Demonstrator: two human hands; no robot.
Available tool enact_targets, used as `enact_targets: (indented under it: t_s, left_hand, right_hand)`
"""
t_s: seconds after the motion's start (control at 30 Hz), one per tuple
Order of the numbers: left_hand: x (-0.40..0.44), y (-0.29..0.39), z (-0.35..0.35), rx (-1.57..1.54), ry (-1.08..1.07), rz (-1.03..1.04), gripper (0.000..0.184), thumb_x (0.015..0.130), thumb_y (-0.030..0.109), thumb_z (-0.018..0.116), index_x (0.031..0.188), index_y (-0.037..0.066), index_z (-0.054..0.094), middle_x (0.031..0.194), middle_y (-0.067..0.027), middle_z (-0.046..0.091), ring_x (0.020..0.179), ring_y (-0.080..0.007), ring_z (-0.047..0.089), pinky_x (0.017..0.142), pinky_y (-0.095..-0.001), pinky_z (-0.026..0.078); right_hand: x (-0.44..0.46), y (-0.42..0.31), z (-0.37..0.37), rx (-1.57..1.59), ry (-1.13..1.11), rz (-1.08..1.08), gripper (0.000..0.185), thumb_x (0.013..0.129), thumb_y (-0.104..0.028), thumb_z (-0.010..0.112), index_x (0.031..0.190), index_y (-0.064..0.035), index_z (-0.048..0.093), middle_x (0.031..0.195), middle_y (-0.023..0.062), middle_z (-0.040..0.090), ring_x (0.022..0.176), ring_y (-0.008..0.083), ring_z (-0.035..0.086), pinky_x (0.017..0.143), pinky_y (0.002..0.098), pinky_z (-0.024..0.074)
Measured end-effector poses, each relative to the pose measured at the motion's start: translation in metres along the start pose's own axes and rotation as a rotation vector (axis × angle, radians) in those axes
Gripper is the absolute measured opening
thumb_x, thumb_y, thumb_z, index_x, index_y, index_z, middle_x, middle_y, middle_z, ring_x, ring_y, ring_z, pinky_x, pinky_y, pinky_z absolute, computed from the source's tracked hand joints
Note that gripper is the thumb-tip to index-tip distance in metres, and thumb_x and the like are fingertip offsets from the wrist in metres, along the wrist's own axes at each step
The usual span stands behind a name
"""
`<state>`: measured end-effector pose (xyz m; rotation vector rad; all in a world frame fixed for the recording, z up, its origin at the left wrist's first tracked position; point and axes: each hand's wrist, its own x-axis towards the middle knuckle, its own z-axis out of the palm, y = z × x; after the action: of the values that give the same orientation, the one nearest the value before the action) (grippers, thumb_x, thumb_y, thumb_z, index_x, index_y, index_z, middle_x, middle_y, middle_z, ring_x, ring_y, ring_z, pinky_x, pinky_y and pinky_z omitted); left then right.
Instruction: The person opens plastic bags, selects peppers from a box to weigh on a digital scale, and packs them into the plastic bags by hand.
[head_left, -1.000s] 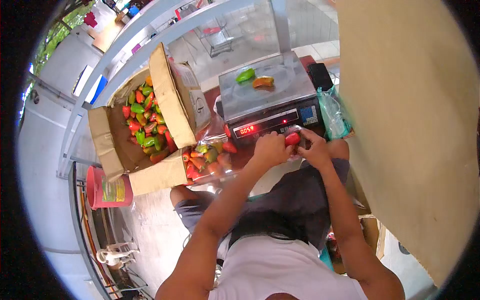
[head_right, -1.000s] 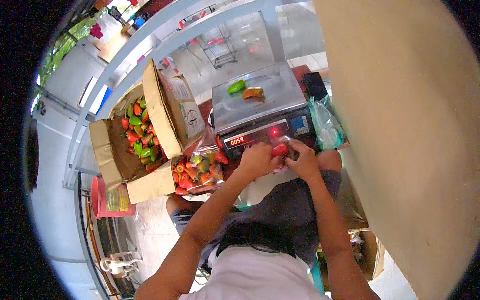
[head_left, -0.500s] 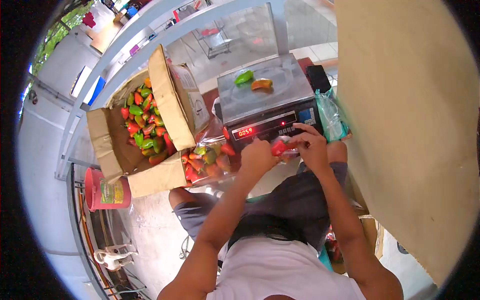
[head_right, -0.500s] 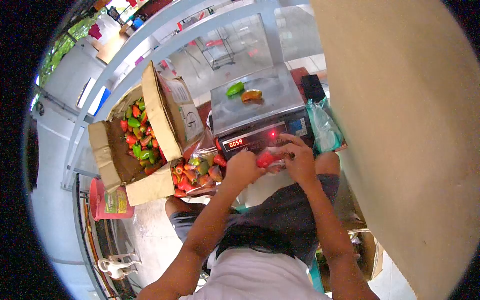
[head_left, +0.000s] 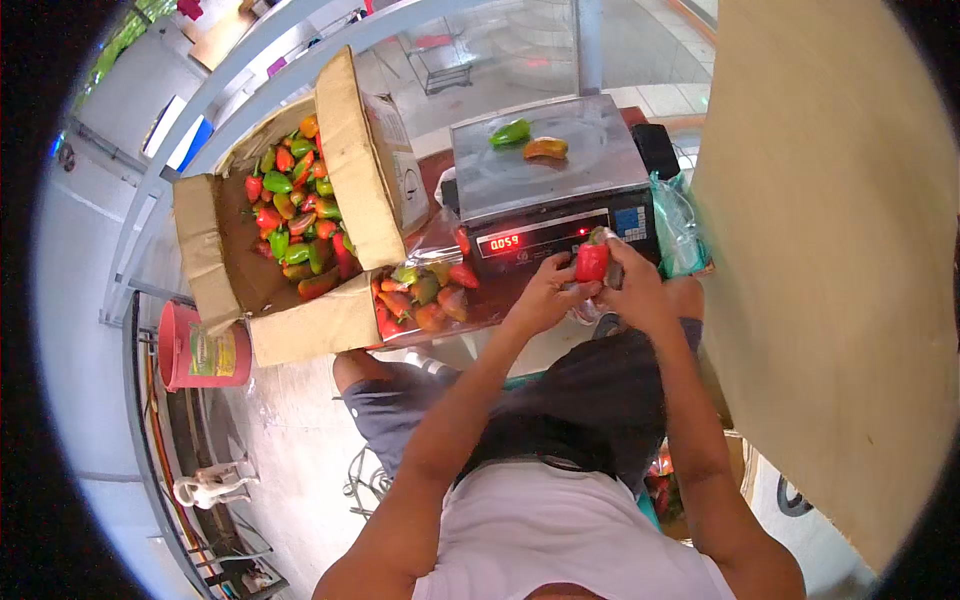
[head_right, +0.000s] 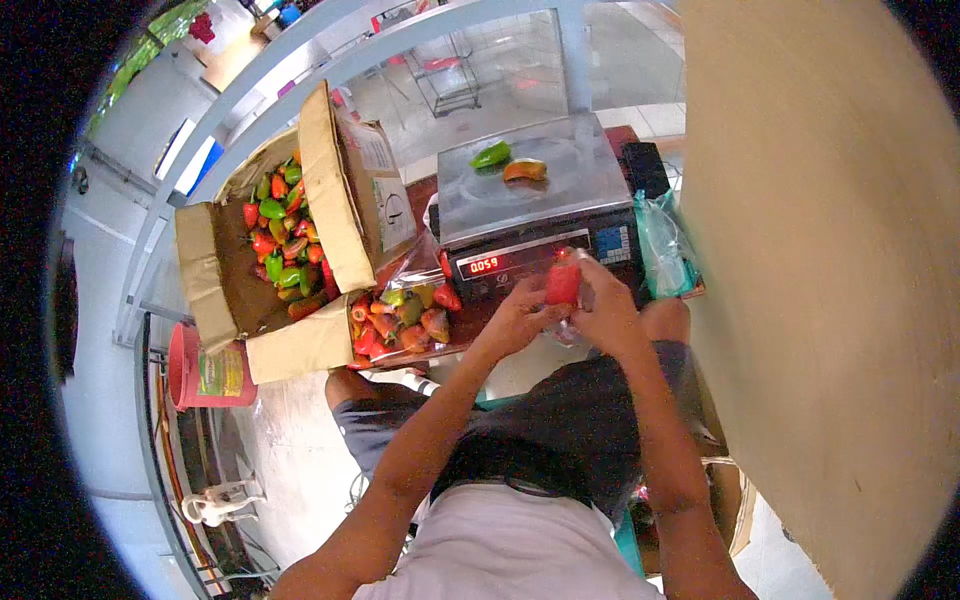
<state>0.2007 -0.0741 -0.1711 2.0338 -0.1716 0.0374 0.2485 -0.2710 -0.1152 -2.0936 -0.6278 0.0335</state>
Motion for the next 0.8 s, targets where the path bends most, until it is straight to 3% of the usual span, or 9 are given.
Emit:
enact_targets:
  t_s: [0.07, 0.17, 0.27, 0.37, 0.4, 0.5, 0.6, 0.7, 0.8]
  left_hand:
    - [0.008, -0.007, 0.001, 0.045, -0.089, -0.040, 0.034, 0.084, 0.041, 0.074, 0.108, 0.017, 0.075, 0.148, -0.0242, 0.041, 0.130, -0.0453, 0.046, 0.111, -0.0532, 0.034]
    - [0.012, 0.028, -0.001, 0.663, -0.199, -0.179, 0.039, 0.078, 0.046, 0.075, 0.103, 0.016, 0.076, 0.139, -0.0233, 0.050, 0.126, -0.0412, 0.051, 0.105, -0.0589, 0.038]
    - [0.019, 0.061, -0.007, 0.967, -0.208, -0.122, 0.040, 0.073, 0.045, 0.078, 0.100, 0.015, 0.076, 0.123, -0.0174, 0.061, 0.115, -0.0358, 0.059, 0.094, -0.0577, 0.044]
    - [0.027, 0.096, -0.017, 1.039, -0.207, -0.205, 0.040, 0.071, 0.042, 0.080, 0.097, 0.013, 0.076, 0.106, -0.0089, 0.067, 0.100, -0.0315, 0.065, 0.087, -0.0534, 0.046]
    - [0.032, 0.109, -0.025, 1.025, -0.240, -0.198, 0.031, 0.075, 0.033, 0.077, 0.098, 0.012, 0.075, 0.101, -0.0086, 0.069, 0.092, -0.0304, 0.068, 0.082, -0.0523, 0.051]
    - [0.048, 0.078, -0.026, 0.965, -0.189, -0.258, 0.021, 0.080, 0.021, 0.071, 0.098, 0.010, 0.074, 0.100, -0.0130, 0.068, 0.093, -0.0313, 0.068, 0.077, -0.0478, 0.055]
    - [0.046, 0.073, -0.040, 0.914, -0.177, -0.190, 0.016, 0.081, 0.010, 0.066, 0.096, 0.007, 0.073, 0.099, -0.0171, 0.067, 0.092, -0.0337, 0.069, 0.076, -0.0432, 0.057]
    - [0.027, 0.086, -0.069, 0.890, -0.022, 0.120, 0.014, 0.080, 0.006, 0.065, 0.092, 0.004, 0.071, 0.095, -0.0201, 0.067, 0.091, -0.0363, 0.070, 0.079, -0.0431, 0.057]
    - [0.022, 0.118, -0.085, 0.782, 0.030, 0.029, 0.017, 0.076, 0.008, 0.070, 0.091, 0.001, 0.072, 0.090, -0.0177, 0.071, 0.086, -0.0338, 0.068, 0.082, -0.0381, 0.055]
  right_hand:
    - [-0.006, 0.017, -0.007, 0.026, -0.056, 0.099, 0.076, 0.074, -0.011, 0.081, 0.140, 0.0035, 0.048, 0.142, 0.0215, 0.054, 0.128, 0.0286, 0.056, 0.105, 0.0349, 0.0447]
    - [-0.008, 0.017, -0.012, 0.083, -0.060, 0.150, 0.076, 0.072, -0.010, 0.082, 0.139, 0.0032, 0.050, 0.143, 0.0212, 0.052, 0.131, 0.0309, 0.053, 0.109, 0.0362, 0.0417]
    - [-0.005, 0.016, -0.008, 0.099, -0.035, 0.081, 0.074, 0.071, -0.009, 0.082, 0.137, 0.0026, 0.051, 0.144, 0.0208, 0.052, 0.132, 0.0322, 0.052, 0.111, 0.0369, 0.0404]
    - [-0.005, -0.001, -0.004, 0.101, -0.029, 0.044, 0.069, 0.073, -0.008, 0.081, 0.135, 0.0018, 0.054, 0.133, 0.0174, 0.060, 0.115, 0.0244, 0.060, 0.098, 0.0345, 0.0473]
    - [-0.003, -0.011, -0.004, 0.105, -0.033, 0.036, 0.066, 0.073, -0.007, 0.081, 0.134, 0.0016, 0.055, 0.128, 0.0158, 0.064, 0.106, 0.0206, 0.064, 0.091, 0.0334, 0.0507]
    - [0.004, -0.028, -0.006, 0.172, -0.056, 0.007, 0.071, 0.072, -0.007, 0.081, 0.137, 0.0008, 0.053, 0.143, 0.0200, 0.053, 0.128, 0.0308, 0.056, 0.104, 0.0358, 0.0456]
    - [0.019, -0.009, -0.008, 0.144, -0.122, 0.259, 0.068, 0.074, -0.003, 0.078, 0.138, 0.0004, 0.053, 0.140, 0.0161, 0.057, 0.117, 0.0231, 0.062, 0.092, 0.0321, 0.0520]
    - [0.018, -0.028, -0.019, 0.369, 0.002, 0.176, 0.064, 0.077, -0.001, 0.074, 0.138, 0.0006, 0.054, 0.136, 0.0135, 0.060, 0.109, 0.0140, 0.061, 0.083, 0.0274, 0.0529]
    - [0.011, -0.042, -0.019, 0.518, 0.050, 0.158, 0.060, 0.080, 0.001, 0.071, 0.137, 0.0019, 0.054, 0.134, 0.0144, 0.062, 0.105, 0.0092, 0.060, 0.078, 0.0242, 0.0529]
